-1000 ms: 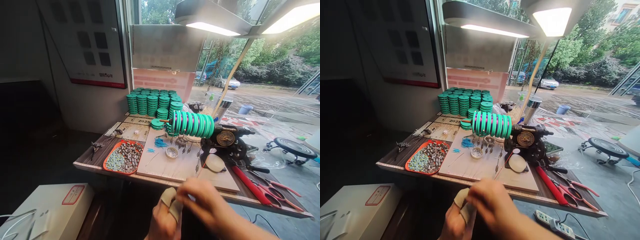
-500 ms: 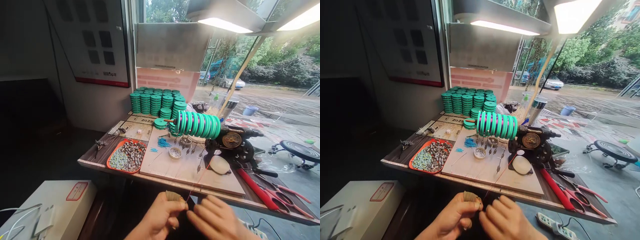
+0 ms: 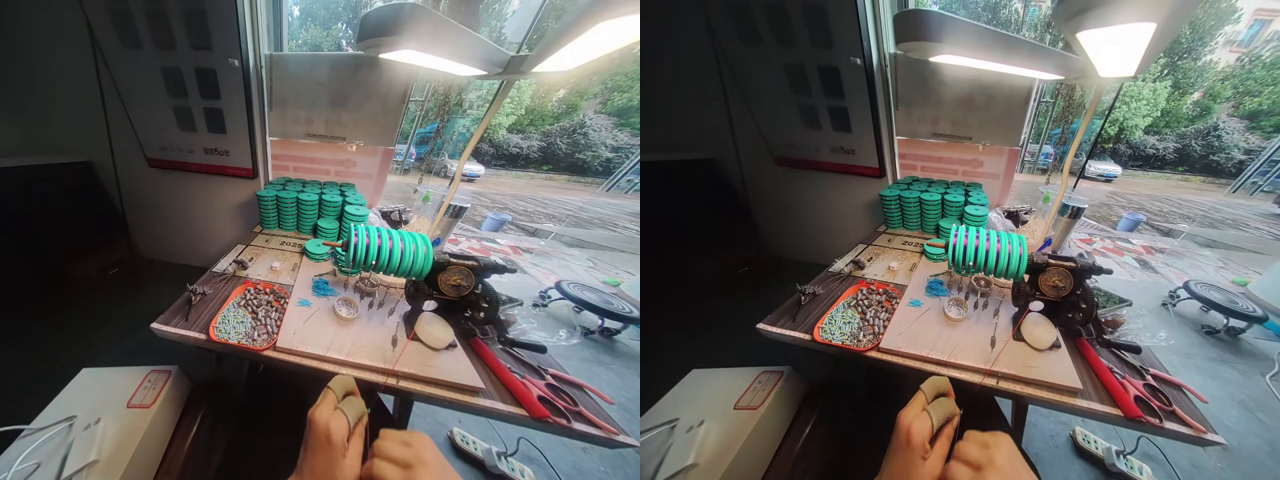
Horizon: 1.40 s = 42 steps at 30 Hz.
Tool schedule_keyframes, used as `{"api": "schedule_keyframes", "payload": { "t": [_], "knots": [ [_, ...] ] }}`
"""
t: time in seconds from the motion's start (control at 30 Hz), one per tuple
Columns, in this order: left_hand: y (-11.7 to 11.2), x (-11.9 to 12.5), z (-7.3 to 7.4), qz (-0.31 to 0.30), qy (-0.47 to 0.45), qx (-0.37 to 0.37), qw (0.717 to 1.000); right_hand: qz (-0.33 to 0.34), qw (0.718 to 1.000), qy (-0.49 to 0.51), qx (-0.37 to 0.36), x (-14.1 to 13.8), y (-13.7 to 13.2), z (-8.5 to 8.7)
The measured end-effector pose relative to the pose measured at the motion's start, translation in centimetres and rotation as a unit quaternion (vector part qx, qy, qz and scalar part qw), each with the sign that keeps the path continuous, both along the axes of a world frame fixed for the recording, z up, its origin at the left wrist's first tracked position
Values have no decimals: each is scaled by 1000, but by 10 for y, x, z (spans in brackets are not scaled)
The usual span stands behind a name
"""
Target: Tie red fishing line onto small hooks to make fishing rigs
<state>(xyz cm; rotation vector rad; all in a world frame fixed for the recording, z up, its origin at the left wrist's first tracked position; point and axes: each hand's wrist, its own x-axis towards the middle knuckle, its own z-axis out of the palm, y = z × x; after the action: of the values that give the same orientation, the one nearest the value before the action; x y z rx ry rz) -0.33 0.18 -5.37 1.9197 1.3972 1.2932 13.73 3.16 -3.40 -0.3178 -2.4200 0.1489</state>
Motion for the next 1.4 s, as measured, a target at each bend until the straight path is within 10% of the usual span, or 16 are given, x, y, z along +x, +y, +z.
{"api": "schedule_keyframes", "payload": {
  "t": [0.13,0.23,0.33,0.4,0.5,0.57,0.67,1.4],
  "knots": [
    [-7,-3,-22,43,139,128,981,-43,891,4,-453,-15,32,41],
    [-8,-8,-26,34,170,175,969,-58,856,-11,-513,-37,57,55],
    [-3,-10,-14,-25,105,165,980,-67,872,-25,-484,-50,63,53],
    [1,-9,-1,-16,-76,-24,997,-89,890,-15,-448,-44,56,46],
    [8,-7,16,12,-354,-357,865,-112,953,34,-278,-17,37,30],
    [11,-7,24,-5,-409,-433,803,-77,996,45,-29,1,25,17],
    [13,-7,29,-35,-426,-474,770,-28,978,8,209,11,13,-3],
    [19,-1,33,-68,-428,-514,740,-64,973,19,223,9,14,-13]
  ]
}}
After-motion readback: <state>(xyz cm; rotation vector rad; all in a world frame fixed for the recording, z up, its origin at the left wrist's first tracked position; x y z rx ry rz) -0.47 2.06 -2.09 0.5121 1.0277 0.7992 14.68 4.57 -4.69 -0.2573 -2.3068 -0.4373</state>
